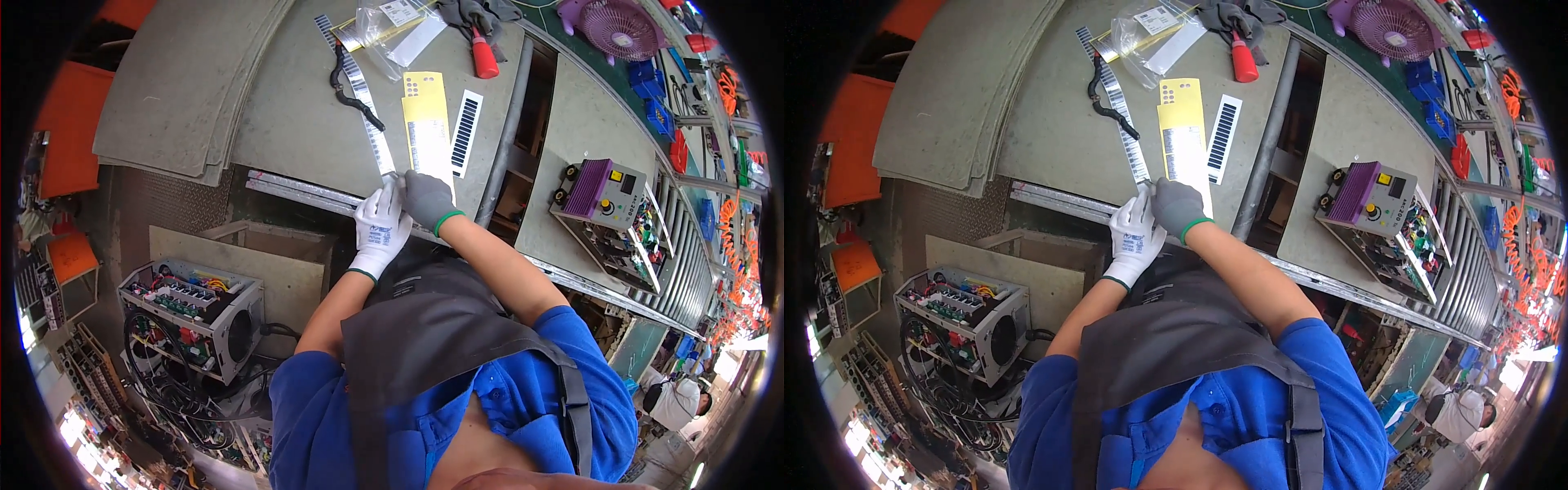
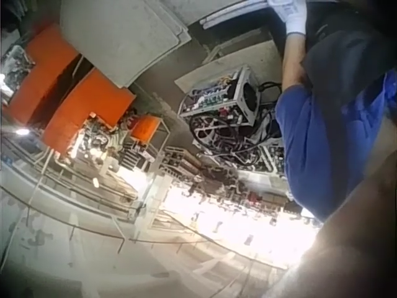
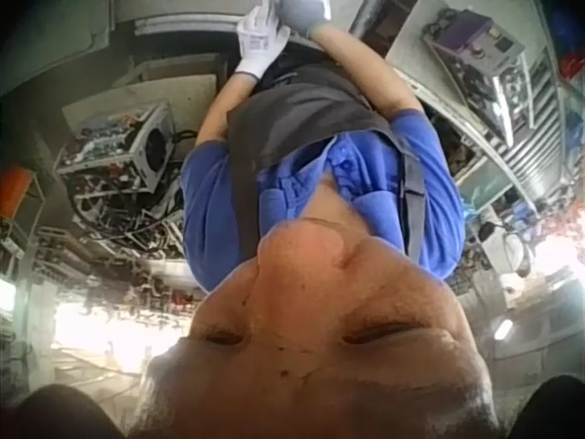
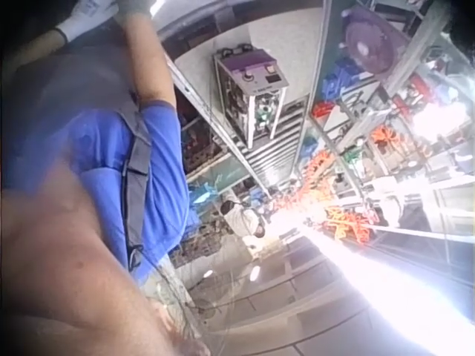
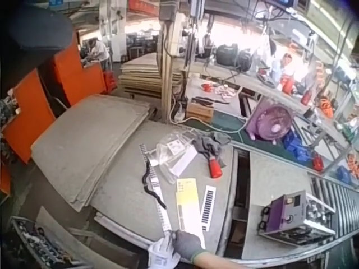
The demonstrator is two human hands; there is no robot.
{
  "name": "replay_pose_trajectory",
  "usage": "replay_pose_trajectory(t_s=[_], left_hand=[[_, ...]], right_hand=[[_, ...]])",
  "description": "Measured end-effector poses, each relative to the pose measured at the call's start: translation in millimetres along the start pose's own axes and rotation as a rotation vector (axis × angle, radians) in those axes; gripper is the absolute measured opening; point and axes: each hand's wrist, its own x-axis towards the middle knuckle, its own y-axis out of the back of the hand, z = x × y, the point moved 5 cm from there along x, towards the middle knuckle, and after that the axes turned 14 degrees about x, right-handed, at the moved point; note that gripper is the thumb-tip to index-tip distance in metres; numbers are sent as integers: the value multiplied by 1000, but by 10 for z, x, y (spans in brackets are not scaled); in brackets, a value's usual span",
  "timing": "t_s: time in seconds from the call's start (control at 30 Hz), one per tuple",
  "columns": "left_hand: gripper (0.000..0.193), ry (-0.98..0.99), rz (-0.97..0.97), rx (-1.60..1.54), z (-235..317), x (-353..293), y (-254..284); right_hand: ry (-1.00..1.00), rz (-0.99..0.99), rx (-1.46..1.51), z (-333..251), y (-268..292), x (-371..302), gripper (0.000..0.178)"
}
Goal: Apply adhesive or sealant to the internal components of a solar inverter and then move the completed unit to a storage stack.
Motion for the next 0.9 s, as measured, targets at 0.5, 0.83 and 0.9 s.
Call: replay_pose_trajectory(t_s=[0.5,0.83,0.9], left_hand=[[66,-125,-31,162,91,-66,67],[64,-146,-167,246,239,-59,-51],[64,-112,-222,274,320,2,30]], right_hand=[[195,974,366,1106,3792,-1201,27],[64,1090,511,2500,5685,-883,30],[105,1090,528,2563,5735,-752,29]])
